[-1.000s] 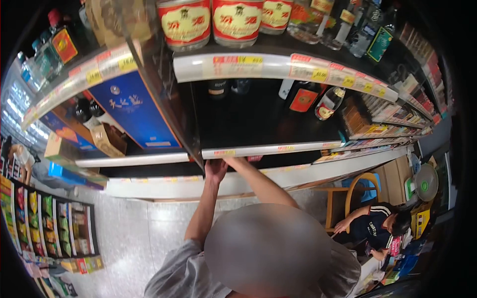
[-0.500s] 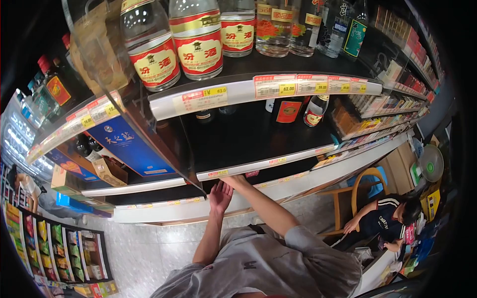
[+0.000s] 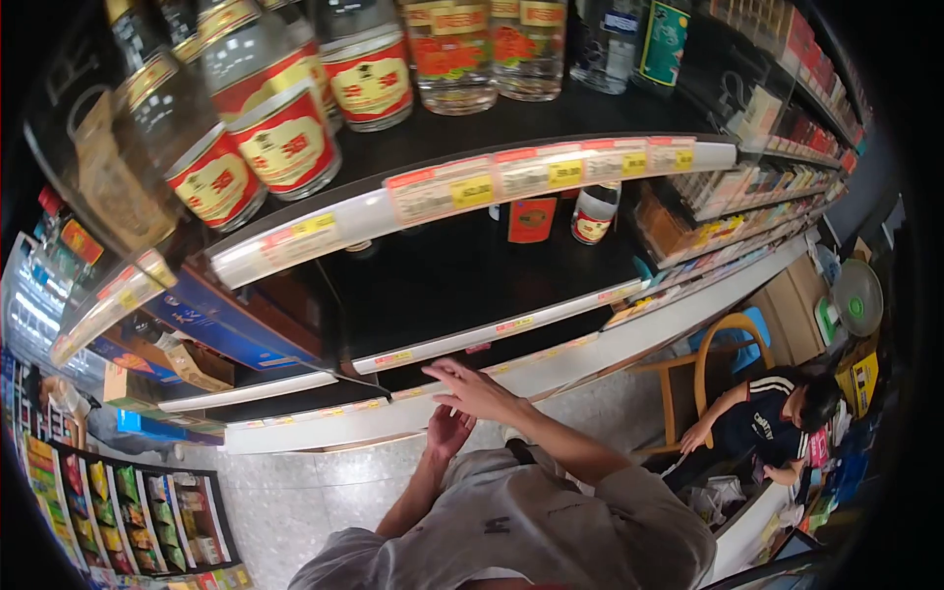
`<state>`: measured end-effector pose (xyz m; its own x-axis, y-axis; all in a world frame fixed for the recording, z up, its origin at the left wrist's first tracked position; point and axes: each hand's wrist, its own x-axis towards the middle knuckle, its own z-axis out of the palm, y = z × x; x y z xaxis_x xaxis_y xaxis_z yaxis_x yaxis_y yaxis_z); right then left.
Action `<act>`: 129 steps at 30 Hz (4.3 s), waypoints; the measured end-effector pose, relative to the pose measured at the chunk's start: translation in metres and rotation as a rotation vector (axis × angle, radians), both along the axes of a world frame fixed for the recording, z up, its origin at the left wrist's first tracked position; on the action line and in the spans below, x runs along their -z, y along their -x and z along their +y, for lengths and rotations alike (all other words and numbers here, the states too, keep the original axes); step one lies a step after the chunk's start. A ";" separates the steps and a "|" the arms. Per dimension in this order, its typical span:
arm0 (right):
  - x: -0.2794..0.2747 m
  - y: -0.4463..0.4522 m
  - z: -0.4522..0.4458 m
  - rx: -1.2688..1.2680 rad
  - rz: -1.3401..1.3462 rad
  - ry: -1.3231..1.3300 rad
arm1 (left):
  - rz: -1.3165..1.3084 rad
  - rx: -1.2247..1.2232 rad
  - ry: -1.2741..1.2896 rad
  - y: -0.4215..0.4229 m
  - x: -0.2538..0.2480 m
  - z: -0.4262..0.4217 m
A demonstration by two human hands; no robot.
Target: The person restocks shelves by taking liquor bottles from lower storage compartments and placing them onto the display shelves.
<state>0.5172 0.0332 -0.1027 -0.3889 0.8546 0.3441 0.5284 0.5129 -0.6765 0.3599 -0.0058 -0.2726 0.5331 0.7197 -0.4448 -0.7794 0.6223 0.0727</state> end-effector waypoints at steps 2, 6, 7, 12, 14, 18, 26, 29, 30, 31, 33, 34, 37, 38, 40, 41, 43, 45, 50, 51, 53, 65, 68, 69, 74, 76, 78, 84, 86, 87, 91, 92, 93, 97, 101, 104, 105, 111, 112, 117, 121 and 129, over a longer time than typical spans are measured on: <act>-0.002 -0.023 -0.020 -0.119 0.009 0.234 | -0.087 0.025 -0.076 -0.011 0.007 -0.004; 0.047 -0.061 -0.065 -0.091 0.024 0.272 | 0.014 0.043 -0.092 -0.038 0.022 -0.004; 0.052 -0.071 -0.074 -0.085 0.008 0.333 | 0.059 0.076 -0.063 -0.047 0.013 -0.001; 0.061 -0.120 -0.089 -0.120 -0.032 0.347 | 0.332 0.252 -0.128 -0.087 -0.004 0.004; 0.040 -0.137 -0.093 -0.134 -0.031 0.349 | 0.495 0.423 -0.322 -0.103 -0.024 0.000; -0.026 -0.156 -0.061 -0.093 0.182 0.311 | 0.583 0.522 -0.747 -0.119 -0.041 -0.006; -0.101 -0.211 0.013 0.299 0.375 -0.231 | 0.758 0.547 -0.787 -0.138 -0.113 -0.012; -0.103 -0.235 0.042 0.578 0.511 -0.336 | 0.803 0.499 -0.776 -0.131 -0.119 -0.014; -0.097 -0.243 0.050 0.607 0.572 -0.337 | 0.806 0.495 -0.773 -0.130 -0.121 -0.014; -0.099 -0.247 0.058 0.643 0.573 -0.378 | 0.818 0.473 -0.763 -0.130 -0.127 -0.012; -0.098 -0.258 0.067 0.694 0.508 -0.386 | 0.831 0.449 -0.756 -0.131 -0.139 -0.007; -0.101 -0.259 0.070 0.692 0.509 -0.388 | 0.831 0.440 -0.789 -0.133 -0.150 -0.002; -0.108 -0.264 0.082 0.700 0.369 -0.320 | 0.817 0.430 -0.885 -0.137 -0.184 0.014; -0.110 -0.265 0.086 0.701 0.368 -0.320 | 0.802 0.428 -0.947 -0.139 -0.196 0.020; -0.114 -0.266 0.095 0.711 0.336 -0.309 | 0.791 0.432 -1.013 -0.144 -0.221 0.030; -0.111 -0.270 0.103 0.689 0.340 -0.285 | 0.767 0.430 -1.036 -0.147 -0.230 0.032; -0.112 -0.274 0.119 0.652 0.339 -0.282 | 0.702 0.428 -1.049 -0.153 -0.236 0.036; -0.119 -0.276 0.131 0.599 0.346 -0.270 | 0.659 0.425 -1.052 -0.160 -0.231 0.034; -0.124 -0.278 0.146 0.558 0.409 -0.245 | 0.647 0.478 -1.015 -0.166 -0.225 0.031; -0.123 -0.279 0.147 0.574 0.373 -0.204 | 0.653 0.480 -1.027 -0.166 -0.220 0.031; -0.125 -0.282 0.147 0.588 0.325 -0.141 | 0.669 0.463 -1.016 -0.163 -0.225 0.030; -0.129 -0.281 0.142 0.486 0.455 -0.180 | 1.232 -0.018 -1.747 -0.233 -0.380 0.093; -0.148 -0.273 0.125 0.500 0.485 -0.065 | 1.317 -0.195 -1.756 -0.271 -0.393 0.148; -0.137 -0.276 0.132 0.504 0.501 -0.123 | 1.286 -0.120 -1.718 -0.282 -0.401 0.160; -0.131 -0.279 0.135 0.507 0.439 -0.164 | 1.448 -0.007 -1.622 -0.313 -0.391 0.214; -0.136 -0.279 0.132 0.482 0.457 -0.117 | 1.280 -0.047 -1.424 -0.321 -0.382 0.227; -0.132 -0.281 0.134 0.487 0.435 -0.136 | 1.244 -0.031 -1.386 -0.326 -0.378 0.229; -0.126 -0.285 0.134 0.488 0.426 -0.119 | 1.489 -0.012 -1.478 -0.326 -0.372 0.229; -0.126 -0.289 0.133 0.479 0.431 -0.080 | 1.440 -0.160 -1.599 -0.322 -0.369 0.224; -0.125 -0.292 0.132 0.433 0.405 -0.037 | 1.441 -0.163 -1.598 -0.319 -0.367 0.220; -0.119 -0.299 0.130 0.335 0.265 0.003 | 1.219 -0.254 -1.545 -0.297 -0.377 0.191; -0.119 -0.299 0.129 0.336 0.264 0.004 | 1.163 -0.292 -1.549 -0.292 -0.376 0.186; -0.119 -0.298 0.128 0.327 0.258 -0.006 | 1.164 -0.293 -1.546 -0.287 -0.372 0.180; -0.126 -0.291 0.120 0.295 0.232 -0.006 | 1.189 -0.391 -1.561 -0.264 -0.361 0.154; -0.115 -0.290 0.121 0.331 0.175 -0.133 | 1.242 -0.336 -1.566 -0.238 -0.357 0.126; -0.116 -0.289 0.122 0.308 0.168 -0.195 | 1.223 -0.259 -1.505 -0.225 -0.352 0.115; -0.118 -0.287 0.121 0.303 0.174 -0.188 | 1.238 -0.283 -1.545 -0.222 -0.349 0.113; -0.126 -0.281 0.118 0.301 0.106 -0.226 | 1.238 -0.323 -1.542 -0.212 -0.343 0.106; -0.131 -0.279 0.113 0.288 0.105 -0.241 | 1.177 -0.330 -1.495 -0.212 -0.342 0.102; -0.188 -0.255 0.057 0.382 0.025 -0.366 | 0.961 -0.371 -1.499 -0.181 -0.367 0.050; -0.263 -0.218 -0.012 0.428 -0.066 -0.463 | 0.868 -0.355 -1.736 -0.120 -0.420 -0.006; -0.389 -0.157 -0.047 0.212 -0.211 -1.141 | 0.420 -1.002 -2.159 -0.029 -0.484 -0.033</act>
<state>0.6741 -0.0141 0.2863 -0.4169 0.1481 0.8968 0.7227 0.6524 0.2283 0.3885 -0.0388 0.2117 0.0033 -0.0022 1.0000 -0.4505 -0.8928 -0.0004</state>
